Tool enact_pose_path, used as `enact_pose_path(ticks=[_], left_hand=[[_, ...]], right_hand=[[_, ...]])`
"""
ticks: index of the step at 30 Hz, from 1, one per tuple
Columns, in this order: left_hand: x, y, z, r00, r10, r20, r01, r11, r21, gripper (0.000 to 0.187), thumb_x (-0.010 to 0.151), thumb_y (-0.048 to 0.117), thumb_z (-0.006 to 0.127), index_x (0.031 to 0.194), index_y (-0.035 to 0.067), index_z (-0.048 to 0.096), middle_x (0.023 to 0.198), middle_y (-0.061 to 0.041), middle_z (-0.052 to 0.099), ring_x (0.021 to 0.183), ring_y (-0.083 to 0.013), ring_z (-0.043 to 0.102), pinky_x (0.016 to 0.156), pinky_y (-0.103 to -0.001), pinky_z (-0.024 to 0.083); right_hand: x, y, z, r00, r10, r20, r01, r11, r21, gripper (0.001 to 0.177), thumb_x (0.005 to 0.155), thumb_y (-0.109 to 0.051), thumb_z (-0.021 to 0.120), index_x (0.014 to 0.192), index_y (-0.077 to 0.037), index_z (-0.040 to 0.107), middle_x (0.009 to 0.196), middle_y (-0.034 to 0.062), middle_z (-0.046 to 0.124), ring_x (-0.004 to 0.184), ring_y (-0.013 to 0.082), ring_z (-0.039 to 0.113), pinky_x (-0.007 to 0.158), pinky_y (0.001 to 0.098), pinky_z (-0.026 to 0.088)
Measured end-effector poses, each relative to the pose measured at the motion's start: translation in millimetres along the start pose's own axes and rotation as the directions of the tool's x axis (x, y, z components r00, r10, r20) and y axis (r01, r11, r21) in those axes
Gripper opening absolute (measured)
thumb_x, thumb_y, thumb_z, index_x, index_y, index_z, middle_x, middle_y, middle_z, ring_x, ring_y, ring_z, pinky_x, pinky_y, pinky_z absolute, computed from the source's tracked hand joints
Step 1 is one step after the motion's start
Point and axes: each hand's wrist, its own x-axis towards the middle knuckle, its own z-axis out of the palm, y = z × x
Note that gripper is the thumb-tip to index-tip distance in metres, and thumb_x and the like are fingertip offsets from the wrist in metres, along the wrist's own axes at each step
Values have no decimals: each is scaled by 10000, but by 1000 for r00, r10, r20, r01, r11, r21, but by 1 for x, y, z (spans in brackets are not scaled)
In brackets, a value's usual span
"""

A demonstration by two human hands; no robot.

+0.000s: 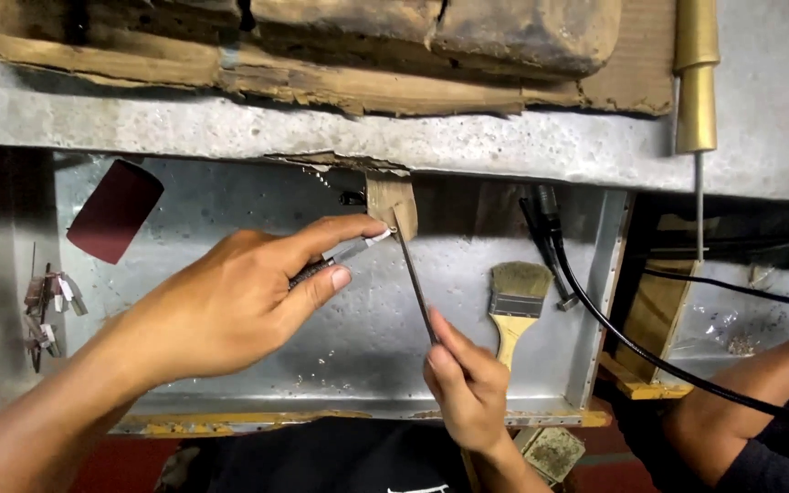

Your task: The person is using a hand file to shape and smooth small metal jewelry components at a workbench.

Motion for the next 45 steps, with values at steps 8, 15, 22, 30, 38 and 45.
enact_pose_path(ticks=[8,15,22,30,38,45], left_hand=[[1,-4,6,998,48,-31,-48,999,8,572,1001,385,469,1573,391,484,389,-26,357,337,-192,361,448,-363,372],[2,-8,7,990,122,-63,-121,992,15,563,1010,374,452,1572,336,474,386,-17,329,320,-186,340,427,-364,350],[2,-12,24,995,78,-62,-78,997,3,571,1002,375,455,1572,344,456,481,-39,640,313,-158,338,446,-337,368],[24,-63,66,541,747,-385,-29,475,880,667,951,131,700,1556,308,482,775,5,391,603,-192,446,501,-356,520],[33,-70,50,472,853,-221,32,234,972,642,1041,-14,433,1608,287,420,699,9,303,555,-172,301,499,-319,298],[27,-58,49,510,836,-201,43,209,977,642,1026,-27,416,1594,272,437,690,-5,318,549,-187,308,500,-328,288]], right_hand=[[4,2,14,998,-39,-59,32,993,-114,402,1036,-48,566,1427,37,539,672,28,468,513,127,418,477,269,382],[18,11,33,989,-116,-94,96,975,-198,402,1058,-83,554,1446,19,522,625,9,473,512,110,434,480,246,413],[7,1,20,989,-56,-135,10,947,-320,393,1011,-118,583,1367,50,597,634,24,538,501,102,487,479,252,444],[17,-33,-5,995,13,95,7,979,-205,484,1064,-78,421,1539,-4,365,543,61,576,446,123,496,446,244,464],[22,-28,-8,971,96,219,-84,994,-67,486,1080,-68,403,1561,-17,358,494,26,449,413,127,434,457,251,438],[11,-34,-10,986,22,168,20,970,-241,449,1073,-87,448,1501,47,426,496,-18,436,395,91,431,437,212,429]])
